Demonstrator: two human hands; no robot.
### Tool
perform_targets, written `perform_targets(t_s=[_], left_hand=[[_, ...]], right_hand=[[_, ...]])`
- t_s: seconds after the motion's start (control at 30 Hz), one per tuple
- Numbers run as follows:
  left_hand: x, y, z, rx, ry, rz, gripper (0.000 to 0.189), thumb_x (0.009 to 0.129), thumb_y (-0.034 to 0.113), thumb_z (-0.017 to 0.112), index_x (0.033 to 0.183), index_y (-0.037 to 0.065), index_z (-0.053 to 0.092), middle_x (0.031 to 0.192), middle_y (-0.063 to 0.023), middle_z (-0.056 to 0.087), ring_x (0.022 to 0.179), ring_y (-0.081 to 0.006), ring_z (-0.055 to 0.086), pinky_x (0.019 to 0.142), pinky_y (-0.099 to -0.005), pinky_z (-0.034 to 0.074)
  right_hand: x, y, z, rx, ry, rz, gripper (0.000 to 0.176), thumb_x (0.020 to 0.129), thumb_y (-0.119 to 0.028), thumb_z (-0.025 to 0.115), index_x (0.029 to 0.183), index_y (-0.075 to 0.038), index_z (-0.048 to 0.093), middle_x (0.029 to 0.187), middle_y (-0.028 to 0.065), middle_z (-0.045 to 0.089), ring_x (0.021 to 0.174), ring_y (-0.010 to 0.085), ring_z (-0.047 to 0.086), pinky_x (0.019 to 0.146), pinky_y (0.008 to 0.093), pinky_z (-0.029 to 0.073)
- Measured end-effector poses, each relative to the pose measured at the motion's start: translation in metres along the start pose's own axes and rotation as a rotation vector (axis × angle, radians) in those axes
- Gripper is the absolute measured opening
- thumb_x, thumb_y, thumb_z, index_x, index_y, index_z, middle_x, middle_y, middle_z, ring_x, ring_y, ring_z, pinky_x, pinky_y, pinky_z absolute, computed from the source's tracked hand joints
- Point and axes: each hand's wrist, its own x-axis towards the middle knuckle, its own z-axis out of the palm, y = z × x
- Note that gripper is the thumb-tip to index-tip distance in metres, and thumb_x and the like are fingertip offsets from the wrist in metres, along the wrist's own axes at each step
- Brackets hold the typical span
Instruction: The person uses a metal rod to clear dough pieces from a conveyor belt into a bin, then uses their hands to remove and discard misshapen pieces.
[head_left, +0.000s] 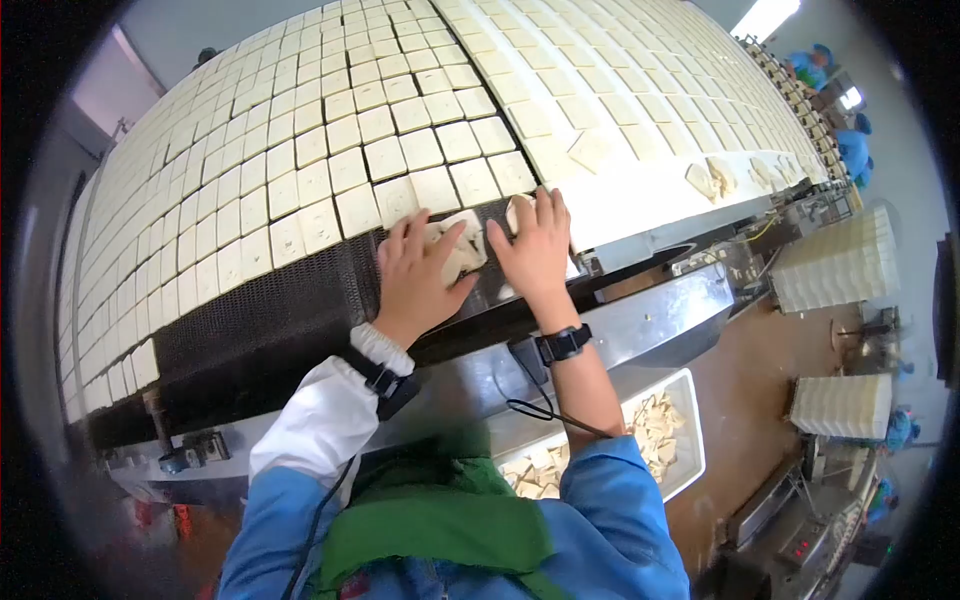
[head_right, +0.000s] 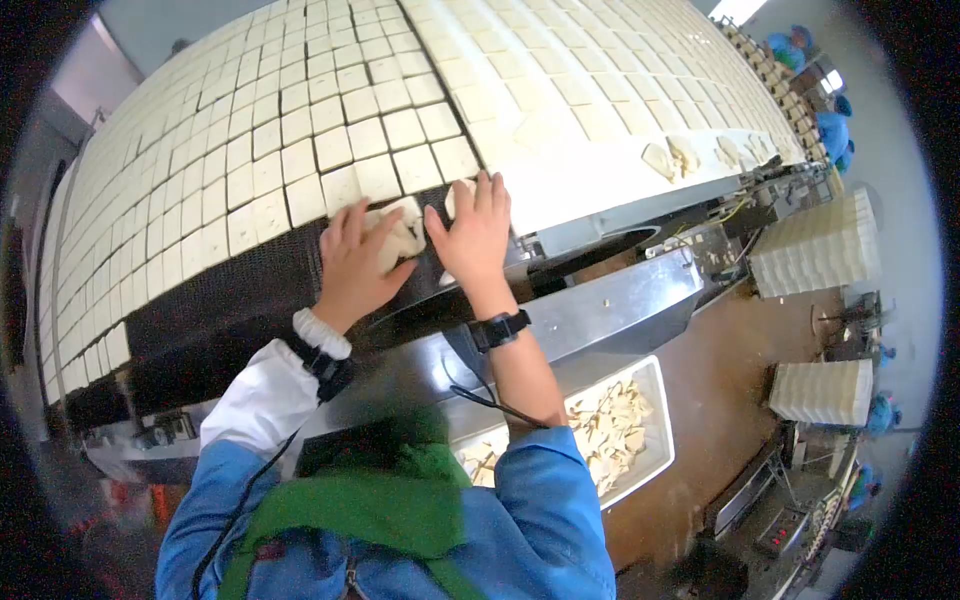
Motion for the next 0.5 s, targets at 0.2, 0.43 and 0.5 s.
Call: perform_targets(t_s=[0.2, 0.43, 0.5], left_hand=[[0.009, 0.004, 0.036, -0.165, 0.057, -0.032, 0.05, 0.078, 0.016, 0.07, 0.127, 0.012, 0.062, 0.125, -0.0155, 0.055, 0.12, -0.0371, 0.048, 0.102, -0.05, 0.037], [-0.018, 0.12, 0.082, -0.9, 0.184, -0.232, 0.054, 0.088, 0.001, 0.063, 0.137, 0.003, 0.041, 0.128, -0.0154, 0.047, 0.118, -0.0275, 0.05, 0.104, -0.0427, 0.041], [-0.053, 0.173, 0.083, -1.335, -0.07, -0.075, 0.072, 0.086, 0.003, 0.071, 0.146, 0.007, 0.031, 0.14, -0.0134, 0.041, 0.129, -0.025, 0.044, 0.113, -0.0396, 0.034]], right_hand=[[-0.022, -0.007, 0.013, 0.367, -0.027, 0.061, 0.024, 0.079, -0.012, 0.071, 0.1, -0.003, 0.065, 0.115, 0.0217, 0.063, 0.108, 0.0415, 0.057, 0.095, 0.0495, 0.045], [-0.064, 0.028, -0.068, 1.011, -0.238, 0.549, 0.039, 0.081, 0.008, 0.046, 0.116, -0.001, 0.062, 0.114, 0.0116, 0.067, 0.111, 0.0238, 0.062, 0.096, 0.0325, 0.047], [-0.08, 0.044, -0.156, 0.64, -0.353, 0.47, 0.038, 0.081, 0.007, 0.046, 0.115, 0.001, 0.062, 0.111, 0.0184, 0.066, 0.107, 0.0296, 0.064, 0.094, 0.0362, 0.049]])
